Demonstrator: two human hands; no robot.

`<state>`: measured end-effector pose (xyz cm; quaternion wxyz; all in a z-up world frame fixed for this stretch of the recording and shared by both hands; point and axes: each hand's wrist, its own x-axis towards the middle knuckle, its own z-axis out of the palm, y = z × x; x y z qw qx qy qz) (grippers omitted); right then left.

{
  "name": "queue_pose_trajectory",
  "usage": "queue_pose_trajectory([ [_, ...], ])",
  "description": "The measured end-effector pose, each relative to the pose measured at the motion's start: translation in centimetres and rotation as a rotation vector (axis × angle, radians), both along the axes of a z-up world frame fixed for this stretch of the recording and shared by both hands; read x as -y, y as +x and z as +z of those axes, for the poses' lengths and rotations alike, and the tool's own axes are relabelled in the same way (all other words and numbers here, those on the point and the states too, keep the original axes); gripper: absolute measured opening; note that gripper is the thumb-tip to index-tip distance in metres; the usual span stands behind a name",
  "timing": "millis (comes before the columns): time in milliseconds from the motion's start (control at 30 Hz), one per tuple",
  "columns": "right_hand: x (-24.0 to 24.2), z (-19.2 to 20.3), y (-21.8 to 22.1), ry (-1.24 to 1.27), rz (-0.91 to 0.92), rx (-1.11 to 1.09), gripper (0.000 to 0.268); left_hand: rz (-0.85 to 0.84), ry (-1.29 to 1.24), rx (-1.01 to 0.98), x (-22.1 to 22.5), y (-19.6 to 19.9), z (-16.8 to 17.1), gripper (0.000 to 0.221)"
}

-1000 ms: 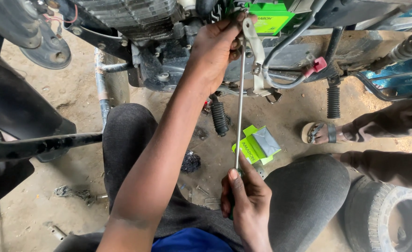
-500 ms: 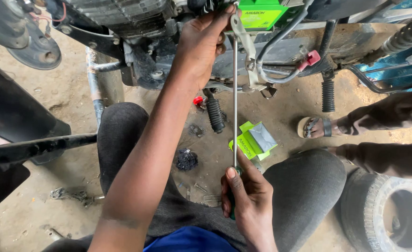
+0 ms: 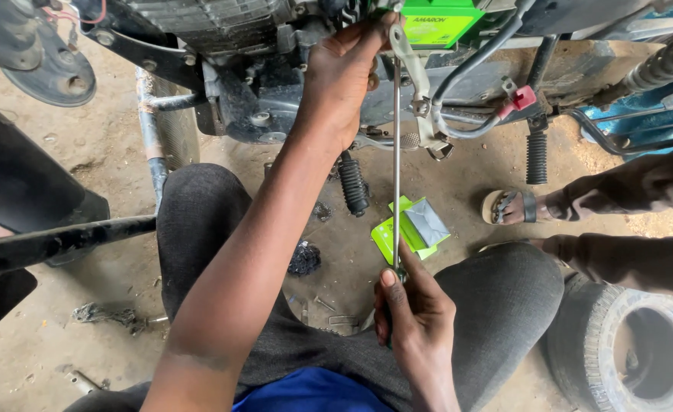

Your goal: Installing a motorcycle battery into its slot and tightening the terminal connections with a screwdriver.

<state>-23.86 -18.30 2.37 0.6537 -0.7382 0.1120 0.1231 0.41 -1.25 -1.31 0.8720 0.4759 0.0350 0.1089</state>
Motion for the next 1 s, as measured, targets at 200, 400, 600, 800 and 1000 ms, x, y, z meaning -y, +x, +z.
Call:
queue_pose_trajectory([
  [200,0.2,-0.3,-0.2,-0.036,-0.002,0.017,0.056,-0.042,-0.081,0.076,-0.3,-0.3,0.0,0.023],
  [400,0.5,-0.8,-0.7,-0.093,-0.014,0.026,0.056,-0.120,-0.165,0.086,-0.7,-0.6,0.6,0.026],
  [600,0.5,-1.0,-0.8,-0.114,-0.027,0.029,0.057,-0.094,-0.103,0.069,-0.5,-1.0,1.5,0.027],
  [800,0.8,-1.0,-0.6,-0.213,-0.030,0.064,0.056,-0.093,-0.109,0.072,-0.6,-0.9,1.1,0.026],
  [1000,0.5,-0.4,-0.2,-0.179,-0.042,0.038,0.057,-0.084,-0.105,0.084,-0.7,-0.6,0.4,0.023],
])
